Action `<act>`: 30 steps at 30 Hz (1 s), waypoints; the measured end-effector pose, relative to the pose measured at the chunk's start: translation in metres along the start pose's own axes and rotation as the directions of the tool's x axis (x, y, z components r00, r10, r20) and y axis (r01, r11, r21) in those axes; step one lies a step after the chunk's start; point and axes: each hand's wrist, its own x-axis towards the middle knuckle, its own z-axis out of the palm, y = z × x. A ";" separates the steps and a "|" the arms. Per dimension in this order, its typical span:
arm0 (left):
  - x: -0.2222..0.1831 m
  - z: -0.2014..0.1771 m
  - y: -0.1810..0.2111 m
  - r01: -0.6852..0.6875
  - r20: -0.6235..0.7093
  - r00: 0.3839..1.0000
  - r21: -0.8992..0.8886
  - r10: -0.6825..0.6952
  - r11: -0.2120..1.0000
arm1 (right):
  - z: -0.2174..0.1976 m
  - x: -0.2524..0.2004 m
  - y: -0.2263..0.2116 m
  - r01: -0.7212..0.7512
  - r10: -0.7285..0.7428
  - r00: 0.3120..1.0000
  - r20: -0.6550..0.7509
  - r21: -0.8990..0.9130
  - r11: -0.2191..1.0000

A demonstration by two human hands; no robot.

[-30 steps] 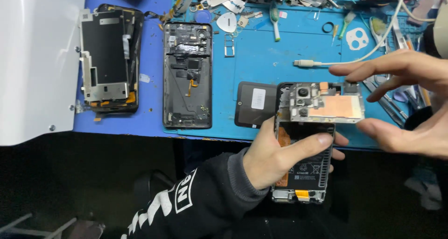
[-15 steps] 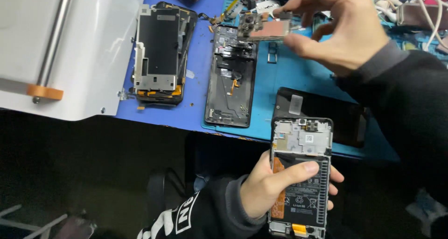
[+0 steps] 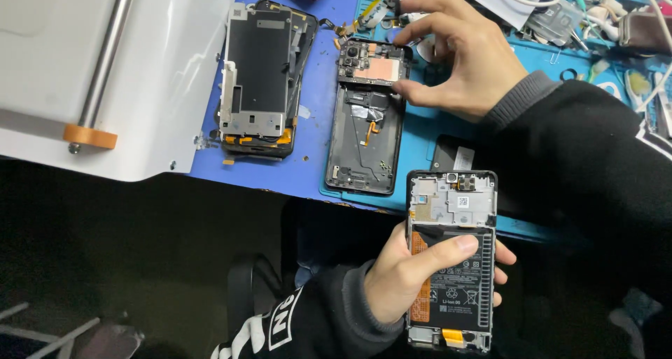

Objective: The person pries the screen assembly off a disassembled smartphone on a blue repair mat, then sprays liquid onto a cloth and wipes the new display panel, peels the protective film from its edge, and uses tweezers to position the panel over the phone frame.

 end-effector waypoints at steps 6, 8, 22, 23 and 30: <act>0.004 0.012 0.004 -0.042 -0.046 0.998 0.029 0.044 0.999 | -0.022 -0.010 -0.016 0.146 -0.149 0.985 -0.085 -0.039 0.989; 0.011 0.015 0.004 -0.058 -0.042 0.997 0.041 0.060 0.997 | -0.048 -0.034 -0.014 -0.074 0.074 0.995 -0.067 0.008 0.997; 0.057 0.034 -0.011 -0.112 -0.033 0.992 0.147 0.118 0.983 | -0.072 -0.240 -0.076 -0.687 0.790 0.596 -0.147 0.416 0.596; 0.060 0.037 -0.014 -0.115 -0.033 0.992 0.153 0.122 0.981 | -0.072 -0.239 -0.082 -0.721 0.823 0.558 -0.109 0.426 0.546; 0.075 0.044 -0.023 -0.199 -0.085 0.972 0.200 0.219 0.960 | -0.076 -0.225 -0.116 -0.319 0.295 0.926 -0.234 -0.071 0.945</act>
